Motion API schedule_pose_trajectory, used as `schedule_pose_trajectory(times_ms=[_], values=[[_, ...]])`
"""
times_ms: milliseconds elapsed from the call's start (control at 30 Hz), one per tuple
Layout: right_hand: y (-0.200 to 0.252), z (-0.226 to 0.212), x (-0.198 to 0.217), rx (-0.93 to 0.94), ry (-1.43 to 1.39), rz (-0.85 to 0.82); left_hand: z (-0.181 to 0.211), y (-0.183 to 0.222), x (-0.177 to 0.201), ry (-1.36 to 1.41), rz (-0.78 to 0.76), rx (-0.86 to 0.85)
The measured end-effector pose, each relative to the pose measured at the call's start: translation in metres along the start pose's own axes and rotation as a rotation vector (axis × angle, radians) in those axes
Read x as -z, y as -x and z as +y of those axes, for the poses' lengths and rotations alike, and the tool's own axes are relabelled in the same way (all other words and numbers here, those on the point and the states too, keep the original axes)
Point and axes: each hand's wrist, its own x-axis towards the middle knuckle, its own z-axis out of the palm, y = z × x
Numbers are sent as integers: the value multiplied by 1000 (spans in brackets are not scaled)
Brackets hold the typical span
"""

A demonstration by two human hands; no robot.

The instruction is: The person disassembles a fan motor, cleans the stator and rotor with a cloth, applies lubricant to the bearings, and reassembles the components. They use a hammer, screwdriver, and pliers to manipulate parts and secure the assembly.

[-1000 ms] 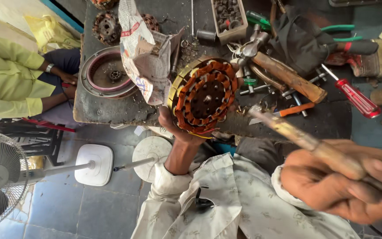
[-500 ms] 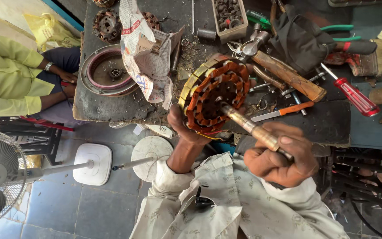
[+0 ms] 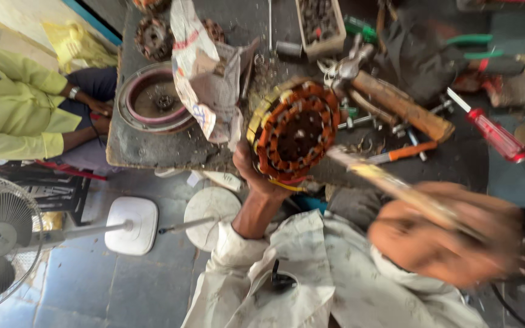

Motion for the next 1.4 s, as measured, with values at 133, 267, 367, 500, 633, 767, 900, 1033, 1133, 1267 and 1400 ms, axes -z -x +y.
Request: schedule_pose_trajectory(times_ms=[133, 267, 367, 500, 633, 767, 900, 1033, 1133, 1267, 1400], values=[[19, -5, -1, -132, -119, -68, -3, -4, 11, 69, -300, 26], [-10, -5, -17, -60, -16, 6, -10, 1, 16, 53, -64, -14], [-33, 11, -14, 141, 223, 155, -2, 0, 17, 75, -121, -57], [-27, 15, 5, -387, -142, -16, 15, -15, 2, -274, -223, -248], [0, 17, -2, -722, -421, 111, 32, -18, -22, -1099, -190, -785], [15, 34, 3, -1094, -718, 107, 38, -13, -36, -1246, -184, -871], [23, 43, 1, -1352, -912, 138, 30, -10, -35, -1172, -195, -866], [20, 25, -17, -1424, -1009, 56, 12, -7, -30, -1022, -214, -800], [10, 4, -27, -1422, -1091, 1, -1, -5, -30, -934, -217, -729], [2, 0, -36, -1390, -1145, -36, -3, 1, -35, -909, -252, -647], [17, 13, -44, -1431, -1159, -107, 3, 0, -47, -1004, -352, -651]])
